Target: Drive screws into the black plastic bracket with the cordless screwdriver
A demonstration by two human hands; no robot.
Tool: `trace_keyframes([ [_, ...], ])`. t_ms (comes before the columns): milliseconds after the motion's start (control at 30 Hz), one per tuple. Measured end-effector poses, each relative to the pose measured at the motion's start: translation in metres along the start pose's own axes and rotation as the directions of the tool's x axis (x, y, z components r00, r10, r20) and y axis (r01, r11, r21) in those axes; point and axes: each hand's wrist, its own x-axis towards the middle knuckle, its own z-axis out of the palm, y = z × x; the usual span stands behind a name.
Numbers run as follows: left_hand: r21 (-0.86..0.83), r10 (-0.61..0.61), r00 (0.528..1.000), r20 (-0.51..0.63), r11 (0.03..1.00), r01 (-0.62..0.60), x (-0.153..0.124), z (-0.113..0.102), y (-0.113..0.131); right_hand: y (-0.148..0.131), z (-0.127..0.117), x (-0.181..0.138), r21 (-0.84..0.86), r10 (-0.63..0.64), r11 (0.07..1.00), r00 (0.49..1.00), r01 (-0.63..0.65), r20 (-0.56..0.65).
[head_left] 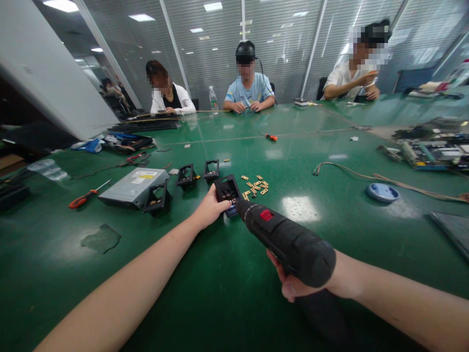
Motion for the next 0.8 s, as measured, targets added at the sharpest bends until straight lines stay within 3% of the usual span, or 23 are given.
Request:
trace_keyframes([
  [467,-0.062,-0.021,1.000,-0.005,0.998,0.020,0.001,0.000,0.000,-0.023,0.008,-0.004,0.087,0.074,0.993,0.997,-0.074,-0.005],
  [633,-0.234,-0.045,0.999,0.013,0.971,0.047,0.006,0.001,-0.011,-0.037,0.012,-0.007,0.136,0.106,0.986,0.993,-0.100,-0.041],
  [800,-0.360,-0.098,0.993,0.058,0.926,0.112,0.008,0.001,-0.020,-0.022,0.007,-0.005,0.068,0.064,0.996,0.997,-0.062,-0.032],
])
